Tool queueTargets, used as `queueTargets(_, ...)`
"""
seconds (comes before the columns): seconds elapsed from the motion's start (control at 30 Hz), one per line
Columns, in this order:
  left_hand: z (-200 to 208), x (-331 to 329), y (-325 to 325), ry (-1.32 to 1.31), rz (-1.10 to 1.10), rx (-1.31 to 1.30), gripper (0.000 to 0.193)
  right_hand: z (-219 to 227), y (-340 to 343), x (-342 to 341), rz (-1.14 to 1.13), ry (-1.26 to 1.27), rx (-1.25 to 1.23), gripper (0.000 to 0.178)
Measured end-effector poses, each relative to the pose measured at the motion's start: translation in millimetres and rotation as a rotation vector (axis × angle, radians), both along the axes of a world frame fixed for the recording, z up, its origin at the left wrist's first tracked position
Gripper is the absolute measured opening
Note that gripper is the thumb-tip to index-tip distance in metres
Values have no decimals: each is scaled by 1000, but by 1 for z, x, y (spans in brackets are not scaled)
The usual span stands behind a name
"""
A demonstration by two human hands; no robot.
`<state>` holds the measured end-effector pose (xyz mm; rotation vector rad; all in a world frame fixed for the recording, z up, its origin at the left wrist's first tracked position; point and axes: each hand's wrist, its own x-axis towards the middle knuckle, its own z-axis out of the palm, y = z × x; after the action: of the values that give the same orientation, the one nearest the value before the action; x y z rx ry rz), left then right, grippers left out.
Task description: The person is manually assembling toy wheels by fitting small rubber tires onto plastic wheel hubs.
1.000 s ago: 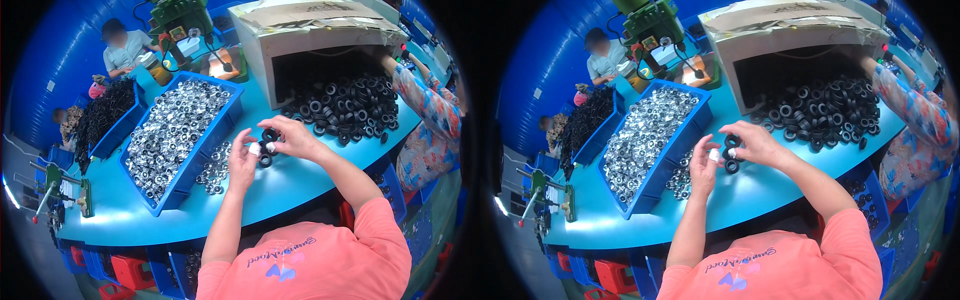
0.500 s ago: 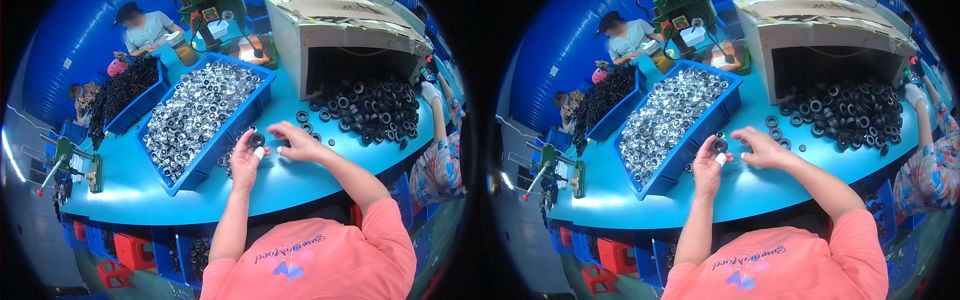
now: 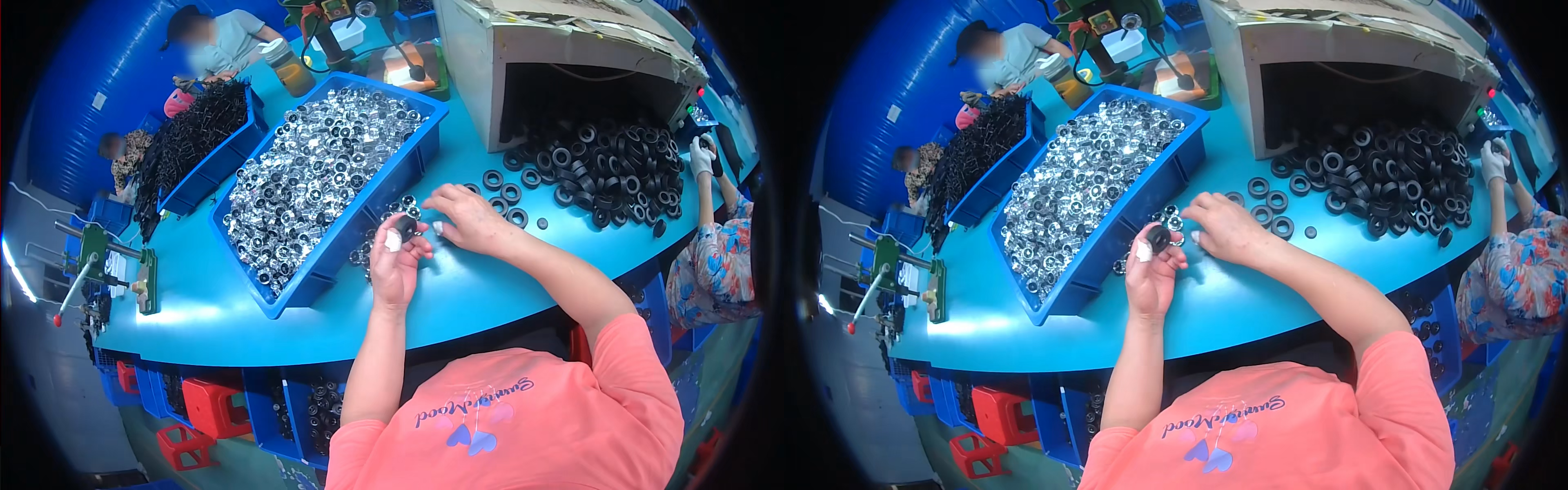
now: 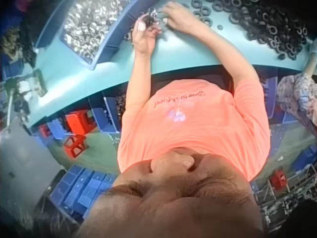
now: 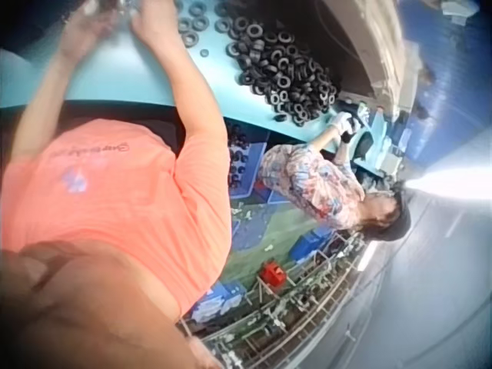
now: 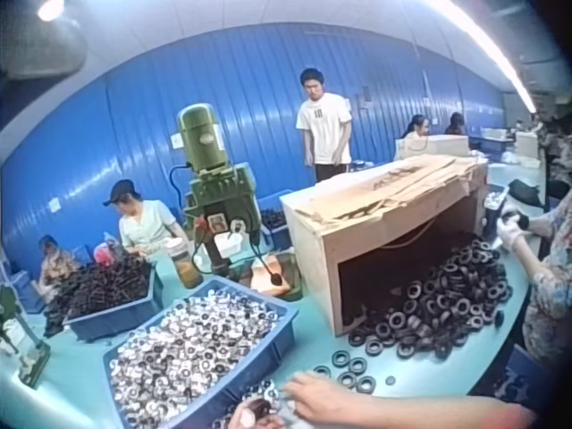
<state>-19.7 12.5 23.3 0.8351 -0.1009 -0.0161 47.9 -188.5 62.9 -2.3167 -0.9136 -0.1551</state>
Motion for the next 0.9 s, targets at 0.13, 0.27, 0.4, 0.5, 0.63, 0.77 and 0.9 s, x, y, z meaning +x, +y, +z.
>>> queueTargets(0.13,-3,2,3,72,-77,-131,55,-21,26,13,-44,-17,-33,49)
queueTargets(0.27,-5,2,7,139,-98,-237,56,-29,34,15,-39,-17,-110,44)
queueTargets(0.4,-7,3,10,185,-94,-255,56,-33,31,13,-11,16,-34,39)
queueTargets(0.5,-6,4,9,207,-94,-222,55,-35,28,13,3,22,-19,38)
queueTargets(0.63,-6,4,8,214,-79,-197,54,-42,29,14,14,-20,70,29)
queueTargets(0.77,-9,4,10,211,-72,-181,54,-39,27,13,25,-6,42,38)
queueTargets(0.9,-9,4,10,203,-81,-175,53,-33,22,12,7,-28,128,36)
